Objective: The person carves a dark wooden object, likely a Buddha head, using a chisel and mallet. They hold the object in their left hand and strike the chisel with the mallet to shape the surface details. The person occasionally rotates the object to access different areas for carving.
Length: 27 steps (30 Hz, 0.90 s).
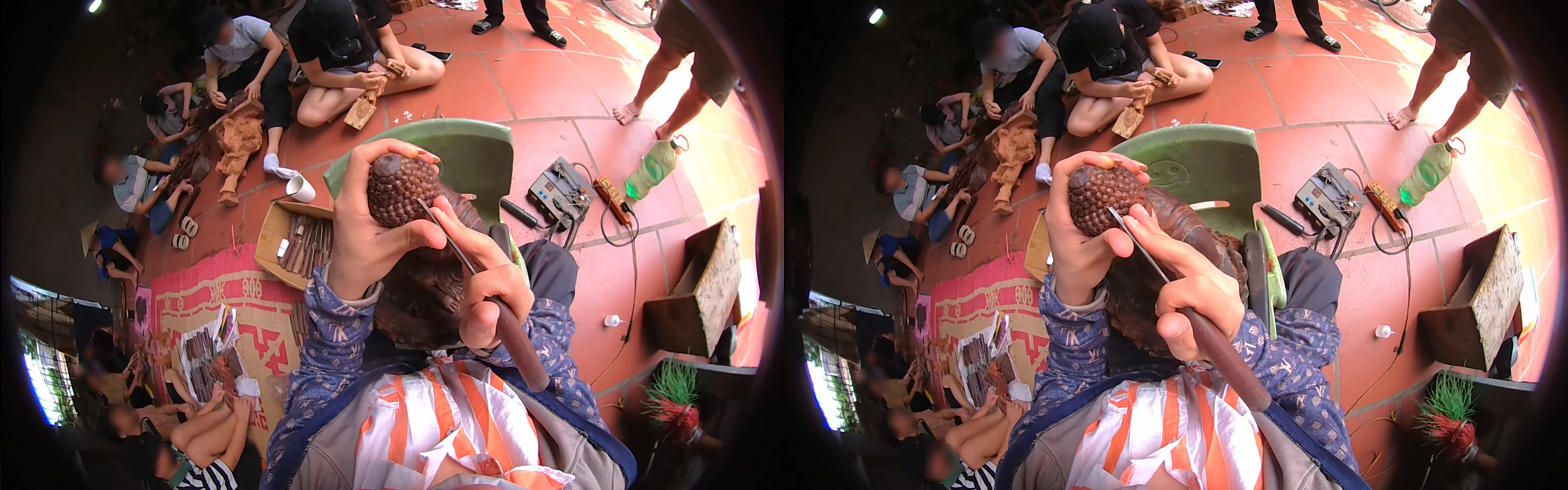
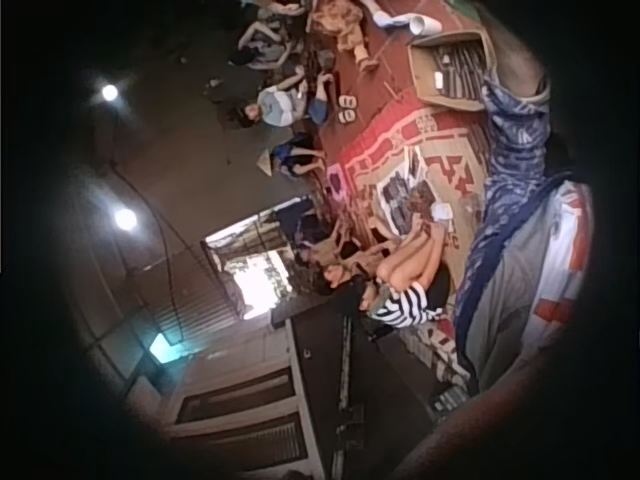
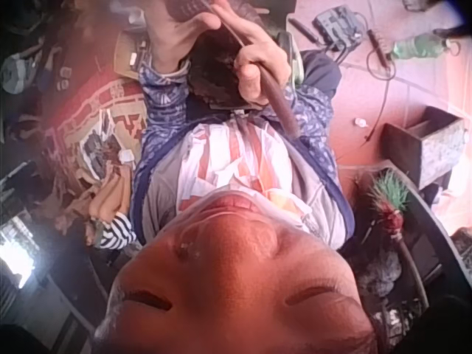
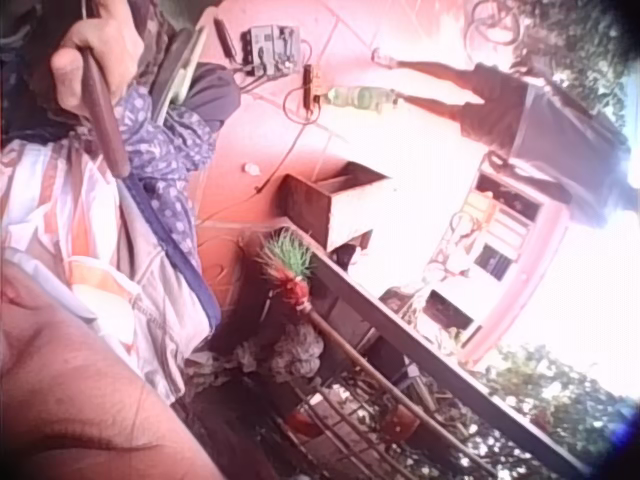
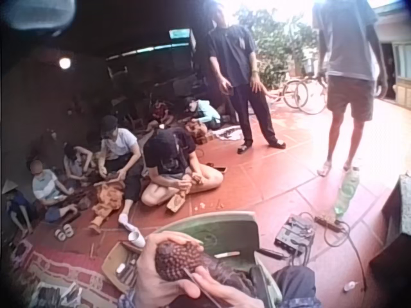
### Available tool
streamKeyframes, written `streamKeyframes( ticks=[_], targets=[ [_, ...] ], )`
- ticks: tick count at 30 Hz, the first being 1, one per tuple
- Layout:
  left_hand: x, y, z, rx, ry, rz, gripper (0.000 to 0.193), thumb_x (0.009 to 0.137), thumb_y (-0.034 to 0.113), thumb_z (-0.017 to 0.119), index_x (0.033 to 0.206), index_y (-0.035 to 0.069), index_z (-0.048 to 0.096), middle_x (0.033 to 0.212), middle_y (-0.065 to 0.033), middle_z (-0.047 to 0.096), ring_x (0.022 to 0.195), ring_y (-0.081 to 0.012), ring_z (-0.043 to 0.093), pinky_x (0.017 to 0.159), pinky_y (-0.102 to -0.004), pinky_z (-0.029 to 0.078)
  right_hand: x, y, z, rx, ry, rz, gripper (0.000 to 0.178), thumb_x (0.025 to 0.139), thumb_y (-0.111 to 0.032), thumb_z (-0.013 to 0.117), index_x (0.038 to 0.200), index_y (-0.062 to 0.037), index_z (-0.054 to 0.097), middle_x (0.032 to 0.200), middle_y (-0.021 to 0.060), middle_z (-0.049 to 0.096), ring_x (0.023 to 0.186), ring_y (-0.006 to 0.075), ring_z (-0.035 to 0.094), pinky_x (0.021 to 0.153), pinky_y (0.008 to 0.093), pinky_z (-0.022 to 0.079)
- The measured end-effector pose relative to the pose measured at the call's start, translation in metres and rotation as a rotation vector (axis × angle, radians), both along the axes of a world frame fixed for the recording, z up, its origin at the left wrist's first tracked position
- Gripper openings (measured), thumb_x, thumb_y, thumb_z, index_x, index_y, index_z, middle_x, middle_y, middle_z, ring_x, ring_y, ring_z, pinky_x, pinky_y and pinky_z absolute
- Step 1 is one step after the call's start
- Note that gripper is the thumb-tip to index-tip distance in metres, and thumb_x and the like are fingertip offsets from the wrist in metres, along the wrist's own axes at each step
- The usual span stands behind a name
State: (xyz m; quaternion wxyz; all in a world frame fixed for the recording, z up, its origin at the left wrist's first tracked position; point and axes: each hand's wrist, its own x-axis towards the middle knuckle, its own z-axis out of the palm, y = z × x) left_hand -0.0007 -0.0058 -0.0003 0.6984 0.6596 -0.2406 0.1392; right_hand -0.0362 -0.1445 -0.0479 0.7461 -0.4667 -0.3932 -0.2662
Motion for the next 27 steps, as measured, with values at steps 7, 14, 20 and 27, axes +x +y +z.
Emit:
streamKeyframes(
  ticks=[7, 14, 20, 27],
  targets=[
    [0.000, -0.001, 0.001, -0.004, -0.007, -0.007, 0.079, 0.059, 0.036, 0.088, 0.119, 0.004, 0.046, 0.112, -0.0099, 0.060, 0.105, -0.0164, 0.059, 0.091, -0.0296, 0.048, 0.002, -0.004, 0.002, -0.040, -0.025, -0.020, 0.049, 0.099, -0.047, 0.039, 0.081, -0.0022, 0.043, 0.118, 0.0479, 0.047, 0.120, 0.0554, 0.046, 0.099, 0.0576, 0.039],
    [0.001, 0.001, -0.001, 0.024, -0.029, 0.005, 0.080, 0.059, 0.036, 0.087, 0.119, 0.004, 0.045, 0.112, -0.0097, 0.060, 0.104, -0.0162, 0.059, 0.091, -0.0291, 0.048, 0.001, -0.005, 0.004, -0.042, -0.010, -0.021, 0.049, 0.099, -0.047, 0.039, 0.081, -0.0023, 0.044, 0.118, 0.0474, 0.048, 0.120, 0.0552, 0.047, 0.099, 0.0572, 0.039],
    [0.000, 0.000, 0.001, 0.013, -0.023, -0.003, 0.079, 0.061, 0.036, 0.087, 0.119, 0.004, 0.045, 0.112, -0.0099, 0.059, 0.104, -0.0164, 0.059, 0.091, -0.0293, 0.048, -0.004, -0.004, 0.013, 0.008, 0.063, 0.002, 0.049, 0.097, -0.043, 0.048, 0.075, 0.0010, 0.047, 0.118, 0.0446, 0.050, 0.121, 0.0547, 0.047, 0.101, 0.0587, 0.036],
    [0.000, -0.002, 0.003, 0.033, -0.008, 0.031, 0.081, 0.062, 0.044, 0.085, 0.118, 0.002, 0.044, 0.110, -0.0141, 0.058, 0.102, -0.0209, 0.060, 0.089, -0.0333, 0.050, -0.011, -0.009, 0.026, -0.060, 0.112, -0.026, 0.043, 0.096, -0.035, 0.054, 0.075, 0.0017, 0.049, 0.122, 0.0411, 0.050, 0.123, 0.0529, 0.046, 0.104, 0.0568, 0.035]
  ],
)
